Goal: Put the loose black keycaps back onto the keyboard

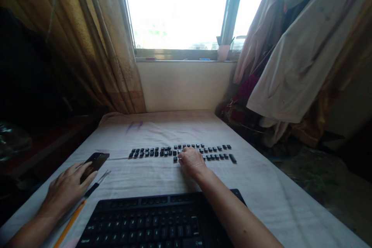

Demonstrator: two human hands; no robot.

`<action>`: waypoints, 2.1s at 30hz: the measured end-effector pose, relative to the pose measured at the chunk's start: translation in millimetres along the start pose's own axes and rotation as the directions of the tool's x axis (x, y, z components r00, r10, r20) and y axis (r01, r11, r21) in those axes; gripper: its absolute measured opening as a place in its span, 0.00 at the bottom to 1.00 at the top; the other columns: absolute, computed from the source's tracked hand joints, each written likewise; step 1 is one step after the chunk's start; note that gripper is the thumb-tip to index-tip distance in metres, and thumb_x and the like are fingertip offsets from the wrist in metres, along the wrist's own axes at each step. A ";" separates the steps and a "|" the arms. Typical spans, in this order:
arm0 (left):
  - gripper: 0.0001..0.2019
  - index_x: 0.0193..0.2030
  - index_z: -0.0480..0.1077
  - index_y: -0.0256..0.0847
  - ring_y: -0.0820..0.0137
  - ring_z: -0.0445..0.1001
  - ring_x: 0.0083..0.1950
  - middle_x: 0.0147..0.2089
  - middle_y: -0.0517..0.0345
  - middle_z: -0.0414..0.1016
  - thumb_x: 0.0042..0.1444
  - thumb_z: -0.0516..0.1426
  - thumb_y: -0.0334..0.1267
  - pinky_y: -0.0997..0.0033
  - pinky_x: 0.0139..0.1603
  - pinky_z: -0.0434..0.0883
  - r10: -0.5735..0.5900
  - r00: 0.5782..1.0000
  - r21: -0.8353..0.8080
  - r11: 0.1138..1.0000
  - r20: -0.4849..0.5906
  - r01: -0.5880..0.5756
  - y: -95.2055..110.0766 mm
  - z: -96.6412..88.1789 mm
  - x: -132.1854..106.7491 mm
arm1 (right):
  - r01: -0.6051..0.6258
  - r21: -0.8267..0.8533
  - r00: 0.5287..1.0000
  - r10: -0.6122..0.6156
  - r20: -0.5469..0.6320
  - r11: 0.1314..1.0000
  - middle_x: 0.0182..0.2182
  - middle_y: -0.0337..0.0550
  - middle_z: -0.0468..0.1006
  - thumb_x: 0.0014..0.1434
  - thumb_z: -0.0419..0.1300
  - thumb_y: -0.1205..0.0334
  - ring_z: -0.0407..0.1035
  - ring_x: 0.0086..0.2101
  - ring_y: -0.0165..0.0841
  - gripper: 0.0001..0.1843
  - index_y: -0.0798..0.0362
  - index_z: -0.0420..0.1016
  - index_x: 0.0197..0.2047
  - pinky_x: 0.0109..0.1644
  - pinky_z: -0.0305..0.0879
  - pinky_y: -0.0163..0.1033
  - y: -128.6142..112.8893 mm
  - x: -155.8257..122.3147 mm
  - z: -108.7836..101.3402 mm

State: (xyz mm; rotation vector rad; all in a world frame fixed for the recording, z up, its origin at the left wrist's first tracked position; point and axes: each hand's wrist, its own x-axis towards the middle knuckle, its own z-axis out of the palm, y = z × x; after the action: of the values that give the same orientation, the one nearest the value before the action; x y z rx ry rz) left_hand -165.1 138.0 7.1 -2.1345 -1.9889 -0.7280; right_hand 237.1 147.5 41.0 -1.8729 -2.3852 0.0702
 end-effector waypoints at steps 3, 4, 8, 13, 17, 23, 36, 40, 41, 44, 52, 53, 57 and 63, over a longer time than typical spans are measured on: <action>0.23 0.47 0.76 0.41 0.45 0.74 0.54 0.52 0.44 0.77 0.58 0.48 0.51 0.42 0.54 0.68 0.061 0.997 -0.036 0.997 -0.042 -0.063 20.1 5.1 -9.4 | 0.024 -0.047 1.000 -0.025 -0.005 0.999 0.47 0.49 0.78 0.61 0.57 0.63 0.70 0.48 0.41 0.14 0.48 0.82 0.46 0.50 0.63 0.39 0.2 9.0 6.1; 0.23 0.46 0.77 0.42 0.47 0.74 0.54 0.51 0.45 0.78 0.58 0.48 0.52 0.44 0.55 0.68 0.091 0.995 -0.059 0.994 -0.045 -0.094 26.7 7.3 -12.1 | 0.030 -0.060 0.999 -0.031 -0.009 0.998 0.47 0.49 0.78 0.62 0.57 0.62 0.69 0.49 0.41 0.14 0.48 0.82 0.46 0.51 0.63 0.40 0.4 10.4 8.0; 0.25 0.42 0.79 0.46 0.53 0.77 0.51 0.45 0.52 0.82 0.60 0.47 0.58 0.50 0.56 0.69 0.169 0.985 -0.156 0.973 -0.037 -0.172 46.5 12.5 -20.4 | 0.043 -0.093 0.999 -0.045 -0.019 0.995 0.46 0.49 0.78 0.63 0.57 0.59 0.68 0.48 0.41 0.13 0.47 0.82 0.44 0.52 0.62 0.41 1.3 13.7 15.0; 0.27 0.40 0.80 0.47 0.60 0.80 0.46 0.42 0.57 0.83 0.61 0.47 0.61 0.61 0.51 0.74 0.203 0.977 -0.275 0.945 0.067 -0.177 59.7 11.5 -30.9 | 0.041 -0.082 0.999 -0.043 -0.016 0.996 0.47 0.50 0.77 0.61 0.58 0.60 0.68 0.49 0.42 0.12 0.49 0.83 0.43 0.51 0.62 0.42 0.5 17.9 20.9; 0.24 0.38 0.80 0.48 0.63 0.80 0.43 0.40 0.61 0.83 0.62 0.48 0.59 0.67 0.44 0.75 0.210 0.957 -0.332 0.934 0.199 -0.135 70.6 6.3 -41.1 | 0.044 -0.035 0.998 -0.046 -0.033 0.998 0.49 0.50 0.76 0.61 0.60 0.61 0.67 0.50 0.42 0.11 0.51 0.82 0.43 0.52 0.62 0.41 -2.9 15.6 18.4; 0.24 0.37 0.79 0.46 0.59 0.78 0.46 0.41 0.59 0.82 0.62 0.47 0.57 0.63 0.46 0.72 0.138 0.920 -0.331 0.944 0.368 -0.010 81.6 -1.6 -51.5 | 0.054 0.185 0.998 -0.048 -0.036 0.981 0.44 0.46 0.77 0.61 0.60 0.61 0.71 0.43 0.35 0.08 0.52 0.78 0.43 0.47 0.65 0.38 -17.2 -27.6 -2.3; 0.11 0.45 0.76 0.44 0.61 0.74 0.46 0.45 0.54 0.77 0.65 0.52 0.40 0.59 0.50 0.67 0.555 0.831 -0.264 0.798 -0.033 -0.543 126.6 -21.6 -85.6 | 0.065 0.431 0.968 -0.162 0.192 0.900 0.37 0.43 0.77 0.55 0.65 0.66 0.69 0.38 0.34 0.05 0.52 0.78 0.38 0.43 0.63 0.37 -49.5 -106.4 -5.4; 0.11 0.46 0.76 0.45 0.64 0.73 0.46 0.43 0.55 0.77 0.65 0.52 0.35 0.61 0.52 0.68 0.672 0.731 -0.311 0.674 -0.119 -0.670 159.3 -22.3 -105.2 | 0.072 0.424 0.968 -0.166 0.190 0.903 0.36 0.42 0.77 0.54 0.65 0.65 0.70 0.37 0.34 0.06 0.51 0.79 0.37 0.42 0.63 0.37 -48.6 -104.8 -2.9; 0.11 0.47 0.76 0.45 0.63 0.73 0.46 0.44 0.55 0.77 0.65 0.52 0.37 0.60 0.52 0.68 0.683 0.721 -0.315 0.663 -0.116 -0.679 164.4 -21.1 -108.0 | 0.080 0.426 0.967 -0.173 0.185 0.901 0.36 0.42 0.78 0.54 0.65 0.65 0.70 0.37 0.33 0.06 0.51 0.79 0.37 0.41 0.63 0.37 -48.1 -104.7 -2.7; 0.12 0.51 0.74 0.45 0.61 0.72 0.48 0.46 0.54 0.76 0.64 0.54 0.40 0.57 0.54 0.68 0.703 0.707 -0.307 0.659 -0.074 -0.687 171.8 -16.2 -111.7 | 0.098 0.427 0.967 -0.188 0.174 0.899 0.35 0.41 0.78 0.54 0.65 0.66 0.70 0.35 0.33 0.05 0.51 0.79 0.37 0.40 0.62 0.36 -47.0 -104.6 -2.2; 0.17 0.56 0.71 0.43 0.60 0.72 0.50 0.49 0.54 0.75 0.63 0.56 0.45 0.55 0.56 0.67 0.712 0.702 -0.258 0.675 -0.017 -0.691 172.0 -8.9 -114.5 | 0.139 0.469 0.966 -0.224 0.131 0.872 0.34 0.41 0.79 0.55 0.65 0.64 0.72 0.35 0.33 0.05 0.51 0.80 0.36 0.40 0.64 0.35 -44.1 -105.5 4.6; 0.17 0.56 0.72 0.43 0.60 0.72 0.50 0.49 0.54 0.75 0.64 0.55 0.45 0.55 0.56 0.67 0.712 0.702 -0.258 0.675 -0.020 -0.692 172.2 -8.8 -115.1 | 0.140 0.475 0.966 -0.225 0.126 0.869 0.34 0.41 0.79 0.54 0.65 0.64 0.72 0.35 0.33 0.05 0.50 0.80 0.37 0.40 0.64 0.36 -43.7 -105.7 5.3; 0.17 0.55 0.72 0.43 0.61 0.72 0.50 0.48 0.55 0.76 0.67 0.51 0.45 0.56 0.57 0.65 0.706 0.708 -0.269 0.678 -0.019 -0.684 172.9 -8.2 -116.9 | 0.124 0.502 0.966 -0.220 0.136 0.856 0.35 0.40 0.80 0.54 0.66 0.65 0.73 0.36 0.33 0.06 0.50 0.81 0.37 0.41 0.65 0.36 -42.0 -106.0 6.5; 0.17 0.56 0.71 0.43 0.61 0.72 0.50 0.48 0.54 0.76 0.65 0.54 0.45 0.55 0.57 0.67 0.711 0.703 -0.290 0.676 0.017 -0.677 172.7 -7.8 -117.2 | 0.171 0.522 0.962 -0.257 0.096 0.835 0.34 0.41 0.81 0.60 0.59 0.65 0.73 0.35 0.32 0.09 0.49 0.82 0.35 0.41 0.66 0.35 -39.3 -104.4 11.9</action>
State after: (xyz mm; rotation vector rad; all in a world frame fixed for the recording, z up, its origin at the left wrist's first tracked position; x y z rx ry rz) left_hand -1.4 8.3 2.1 -2.8652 -0.9511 -0.7352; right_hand 222.2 37.1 27.4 -1.3887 -2.3429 0.7846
